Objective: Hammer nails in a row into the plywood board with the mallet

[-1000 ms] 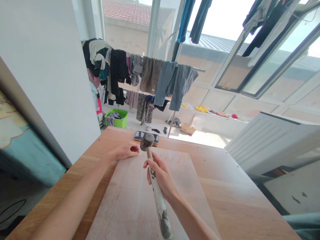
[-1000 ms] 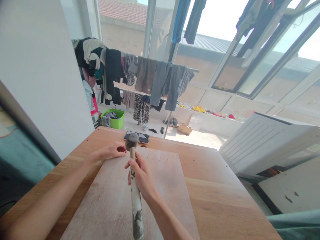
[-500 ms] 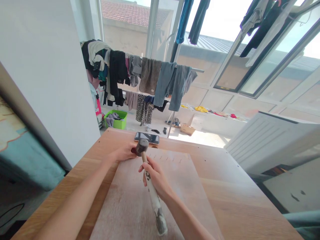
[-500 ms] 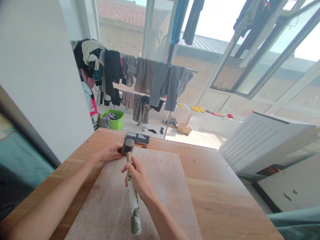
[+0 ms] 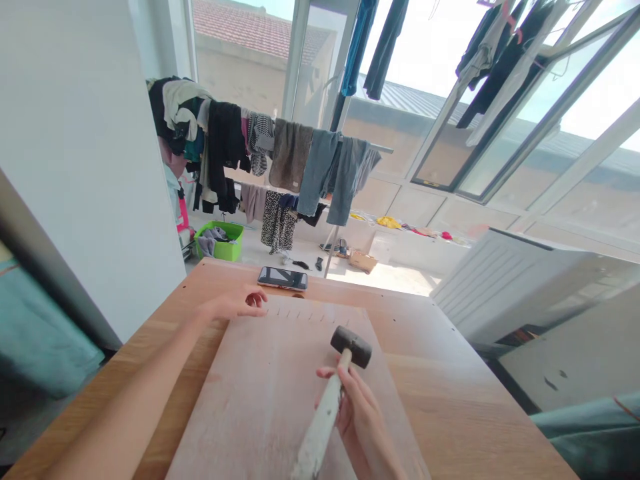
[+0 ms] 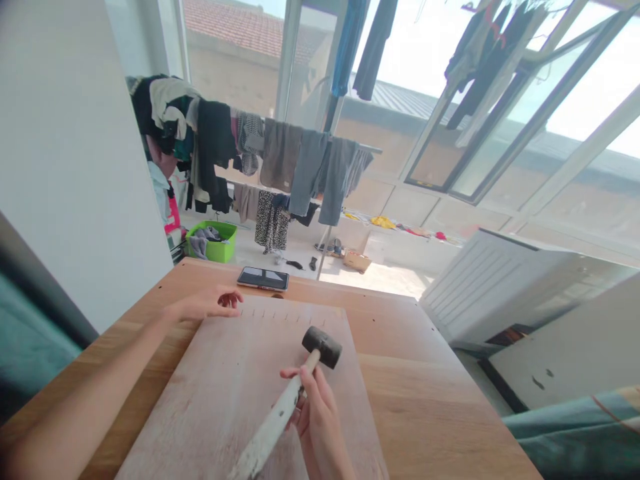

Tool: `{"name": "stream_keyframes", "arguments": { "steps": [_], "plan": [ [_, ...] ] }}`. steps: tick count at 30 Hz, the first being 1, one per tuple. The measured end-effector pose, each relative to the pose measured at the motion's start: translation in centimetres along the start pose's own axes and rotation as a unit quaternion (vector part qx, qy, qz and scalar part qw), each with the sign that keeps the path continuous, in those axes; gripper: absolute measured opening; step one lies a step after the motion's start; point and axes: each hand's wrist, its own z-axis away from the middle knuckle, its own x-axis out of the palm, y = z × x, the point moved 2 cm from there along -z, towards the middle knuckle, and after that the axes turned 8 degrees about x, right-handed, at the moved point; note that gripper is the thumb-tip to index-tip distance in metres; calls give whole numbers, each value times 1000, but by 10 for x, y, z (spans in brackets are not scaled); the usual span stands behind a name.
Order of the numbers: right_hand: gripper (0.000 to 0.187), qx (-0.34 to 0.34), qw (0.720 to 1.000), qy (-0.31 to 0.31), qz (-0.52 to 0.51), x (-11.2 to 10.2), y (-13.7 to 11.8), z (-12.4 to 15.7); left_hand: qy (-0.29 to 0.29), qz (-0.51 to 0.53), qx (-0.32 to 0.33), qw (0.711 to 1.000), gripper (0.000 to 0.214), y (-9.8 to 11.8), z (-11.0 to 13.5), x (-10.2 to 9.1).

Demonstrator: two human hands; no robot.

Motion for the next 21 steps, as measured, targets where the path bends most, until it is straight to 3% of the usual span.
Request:
{"name": "stream_keyframes", "arguments": {
  "steps": [4, 6, 7, 9, 11, 12, 14, 15, 16, 18, 21],
  "plan": [
    [66, 38, 996, -35, 72, -27, 15, 4, 20, -69, -29, 997, 57, -2, 10, -15],
    [61, 4, 980, -66, 185, -46, 17, 10, 33, -117, -50, 991, 61, -4, 16, -22],
    [51, -49, 960, -68, 268, -57, 18, 13, 36, -133, -62, 989, 64, -6, 18, -25],
    [34, -204, 874, -23, 440, -80, 18, 18, 33, -137, -89, 986, 70, -11, 21, -28],
    [34, -381, 740, 91, 546, -104, 19, 23, 24, -120, -108, 987, 78, -14, 23, -29],
    [39, -441, 664, 111, 594, -114, 20, 24, 21, -112, -114, 987, 83, -14, 24, -29],
    [56, -478, 533, 124, 687, -133, 23, 24, 19, -103, -118, 987, 93, -11, 24, -29],
    [62, -487, 485, 122, 716, -143, 23, 24, 18, -101, -117, 988, 97, -7, 23, -28],
    [67, -485, 452, 125, 738, -153, 21, 25, 15, -101, -115, 988, 100, -2, 22, -27],
    [68, -464, 422, 145, 765, -175, 13, 28, 2, -97, -103, 990, 102, 11, 19, -23],
    [61, -398, 423, 185, 793, -211, -3, 35, -26, -88, -77, 993, 102, 32, 10, -6]
  ]
}}
